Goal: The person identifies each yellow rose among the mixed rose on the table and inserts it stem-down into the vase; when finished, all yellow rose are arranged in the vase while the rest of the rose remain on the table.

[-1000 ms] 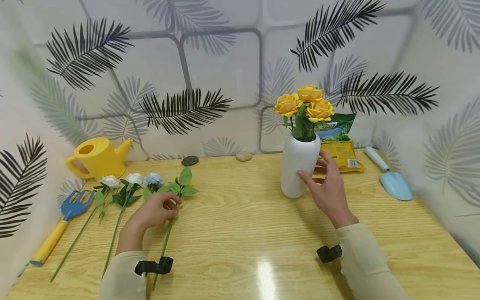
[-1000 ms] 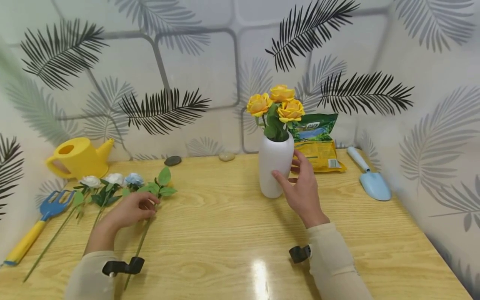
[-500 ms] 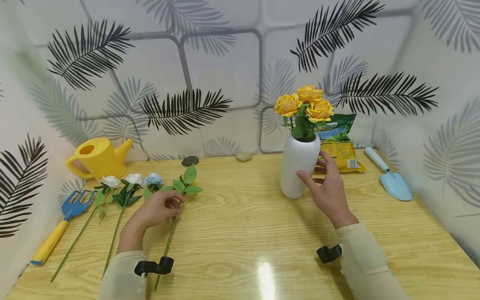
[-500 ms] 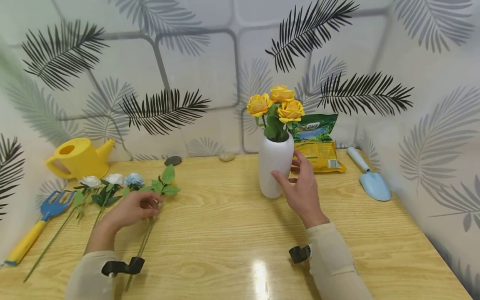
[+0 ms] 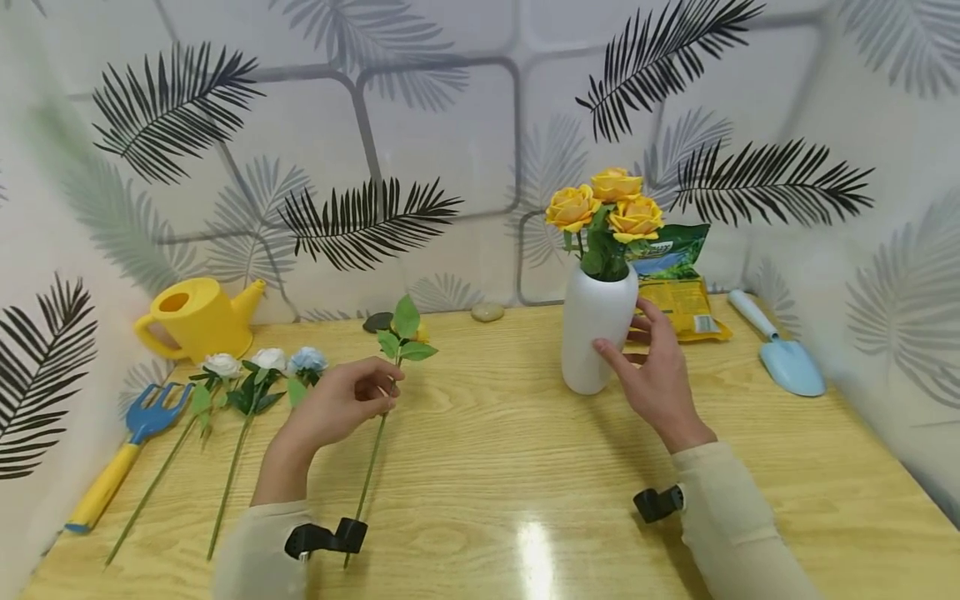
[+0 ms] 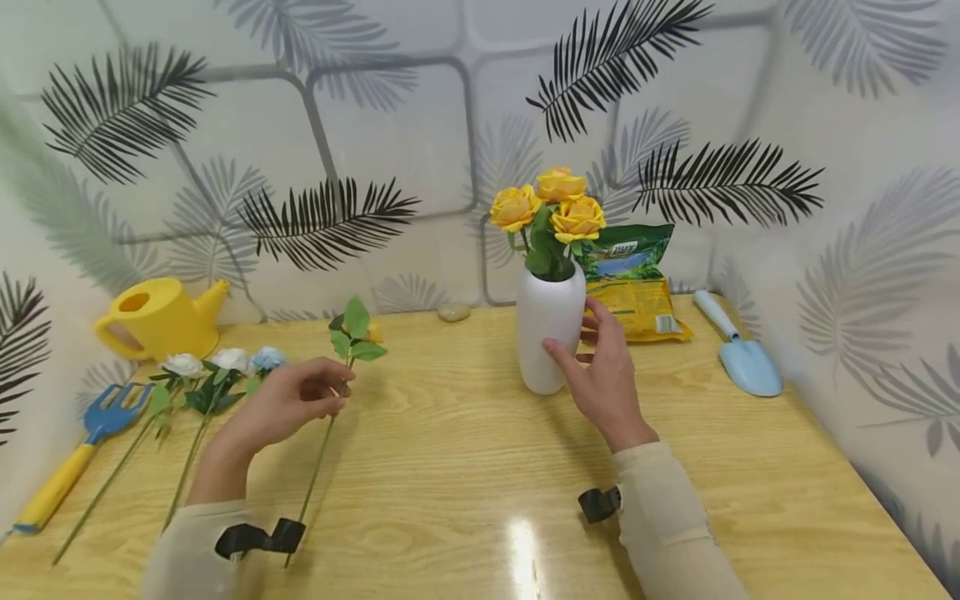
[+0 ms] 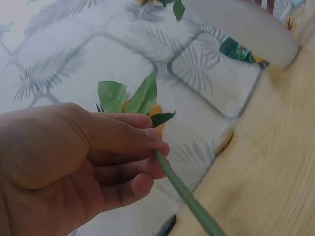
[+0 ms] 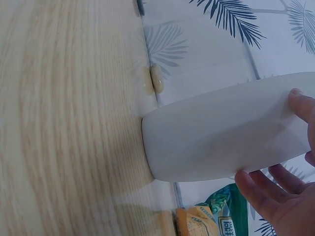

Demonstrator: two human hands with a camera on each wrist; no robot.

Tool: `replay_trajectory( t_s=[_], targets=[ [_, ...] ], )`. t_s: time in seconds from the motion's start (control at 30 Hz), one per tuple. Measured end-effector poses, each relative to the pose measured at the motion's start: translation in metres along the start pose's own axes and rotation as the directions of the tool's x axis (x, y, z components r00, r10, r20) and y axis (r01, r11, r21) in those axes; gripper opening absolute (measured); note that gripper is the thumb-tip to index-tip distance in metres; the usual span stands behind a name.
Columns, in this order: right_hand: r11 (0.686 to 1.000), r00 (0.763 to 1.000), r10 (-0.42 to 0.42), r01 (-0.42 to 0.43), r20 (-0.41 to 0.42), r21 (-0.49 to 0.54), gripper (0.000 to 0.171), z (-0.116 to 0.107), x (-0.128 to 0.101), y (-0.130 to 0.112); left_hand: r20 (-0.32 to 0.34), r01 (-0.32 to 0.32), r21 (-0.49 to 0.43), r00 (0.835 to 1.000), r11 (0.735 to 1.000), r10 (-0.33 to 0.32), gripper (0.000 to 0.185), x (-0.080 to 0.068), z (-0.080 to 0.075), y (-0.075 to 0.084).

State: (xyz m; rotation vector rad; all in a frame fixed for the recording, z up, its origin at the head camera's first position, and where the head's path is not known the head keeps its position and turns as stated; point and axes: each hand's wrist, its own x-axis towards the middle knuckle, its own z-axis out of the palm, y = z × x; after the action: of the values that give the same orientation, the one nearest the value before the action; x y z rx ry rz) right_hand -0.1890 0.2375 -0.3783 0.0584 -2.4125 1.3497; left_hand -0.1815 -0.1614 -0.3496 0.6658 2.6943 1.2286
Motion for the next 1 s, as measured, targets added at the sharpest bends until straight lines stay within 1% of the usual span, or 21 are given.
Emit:
replay_trajectory(
  t_s=[0.07,0.17,0.27,0.37,0.6,0.73,0.9,1.0],
  targets=[
    [1.000,1.000,-0.008,0.008,0.000,0.001,0.078,0.001,0.001,0.001,-0.014,-0.023,-0.002,1.000,1.000,0.023,0.027,0.001,0.003,0.010],
    [1.000,1.000,-0.013,0.013,0.004,0.003,0.078,0.001,0.002,0.001,-0.041,-0.070,-0.036,0.997,0.997,0.069,0.027,0.004,0.008,0.023],
    [1.000,1.000,-0.012,0.012,0.009,0.004,0.078,0.001,0.002,-0.001,-0.069,-0.120,-0.076,0.991,0.990,0.114,0.029,0.008,0.014,0.035],
    [1.000,1.000,-0.004,0.004,0.012,0.006,0.078,0.001,0.002,-0.001,-0.095,-0.157,-0.087,0.984,0.984,0.148,0.031,0.013,0.019,0.046],
    [1.000,1.000,0.000,0.000,0.015,0.010,0.078,-0.001,0.002,0.001,-0.157,-0.207,-0.113,0.970,0.972,0.188,0.030,0.028,0.030,0.071],
    [1.000,1.000,0.000,0.000,0.019,0.005,0.078,-0.001,0.001,0.001,-0.186,-0.244,-0.138,0.958,0.960,0.216,0.029,0.035,0.034,0.083],
    [1.000,1.000,-0.003,0.003,0.020,-0.003,0.079,-0.001,0.002,0.001,-0.216,-0.303,-0.146,0.939,0.942,0.269,0.029,0.044,0.037,0.095],
    [1.000,1.000,-0.005,0.006,0.020,-0.007,0.079,-0.001,0.002,0.002,-0.242,-0.329,-0.153,0.927,0.932,0.287,0.029,0.048,0.039,0.100]
  ],
)
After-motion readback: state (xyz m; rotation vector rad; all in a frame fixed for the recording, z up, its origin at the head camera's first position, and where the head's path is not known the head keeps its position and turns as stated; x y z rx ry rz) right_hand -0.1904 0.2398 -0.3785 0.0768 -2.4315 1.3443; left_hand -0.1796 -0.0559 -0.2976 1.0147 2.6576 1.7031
